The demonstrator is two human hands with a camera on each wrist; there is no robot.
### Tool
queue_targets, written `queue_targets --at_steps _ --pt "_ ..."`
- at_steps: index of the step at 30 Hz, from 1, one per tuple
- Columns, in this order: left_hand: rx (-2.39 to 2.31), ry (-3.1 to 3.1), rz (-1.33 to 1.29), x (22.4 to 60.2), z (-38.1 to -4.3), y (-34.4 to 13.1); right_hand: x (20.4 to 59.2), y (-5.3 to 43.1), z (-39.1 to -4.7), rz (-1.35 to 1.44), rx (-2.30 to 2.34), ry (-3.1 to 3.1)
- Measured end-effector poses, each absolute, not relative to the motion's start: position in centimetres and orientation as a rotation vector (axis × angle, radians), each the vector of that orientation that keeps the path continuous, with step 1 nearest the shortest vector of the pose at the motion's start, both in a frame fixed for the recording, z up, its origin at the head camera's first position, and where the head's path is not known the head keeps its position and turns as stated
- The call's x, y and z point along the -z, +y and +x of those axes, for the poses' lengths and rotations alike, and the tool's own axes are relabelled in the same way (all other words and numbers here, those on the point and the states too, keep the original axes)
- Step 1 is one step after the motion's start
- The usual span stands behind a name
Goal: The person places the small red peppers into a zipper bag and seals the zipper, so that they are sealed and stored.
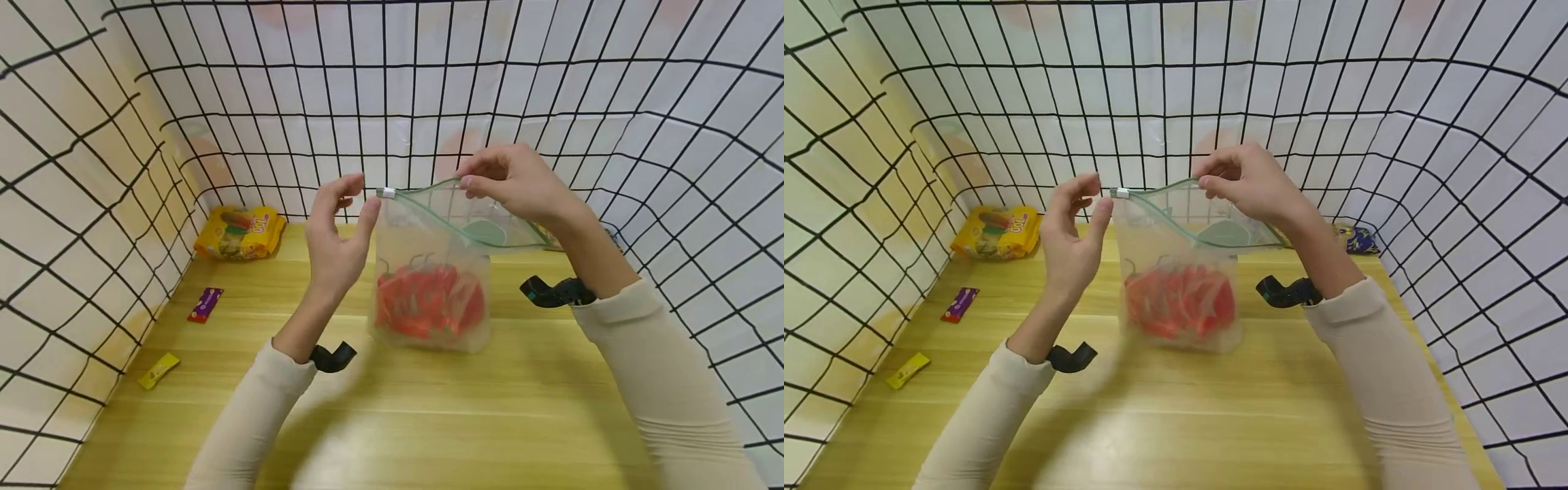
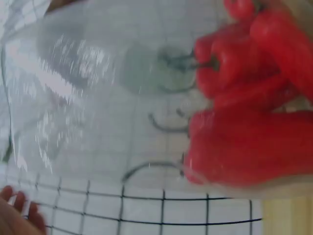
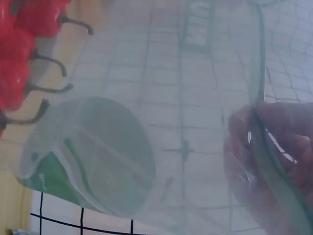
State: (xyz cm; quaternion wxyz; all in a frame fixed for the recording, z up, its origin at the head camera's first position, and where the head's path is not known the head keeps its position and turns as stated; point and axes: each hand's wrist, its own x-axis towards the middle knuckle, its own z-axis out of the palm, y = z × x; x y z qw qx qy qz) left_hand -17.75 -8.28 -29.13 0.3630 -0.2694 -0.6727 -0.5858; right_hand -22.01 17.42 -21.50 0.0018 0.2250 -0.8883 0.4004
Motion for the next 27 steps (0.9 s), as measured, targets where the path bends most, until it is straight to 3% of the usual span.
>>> queue_targets --at_steps 5,12,18,27 --pt "1.882 -1.897 -0.593 28.5 -18.4 -9.1 21.8 16.7 -22.1 0.695 -1.256 -2.755" --pt "1.801 -1.854 -0.593 27.7 -18.2 -7.9 21.1 13.9 -21.0 0.992 -1.245 -2.623" --pt "1.744 -1.914 -0.676 27.7 -18.2 -7.3 20.8 11.9 -20.6 1.066 -1.070 -2.614" --pt "1.768 -1.976 -0.569 28.9 -19.5 -9.7 21.1 14.8 -20.2 0.859 -0.982 -2.709"
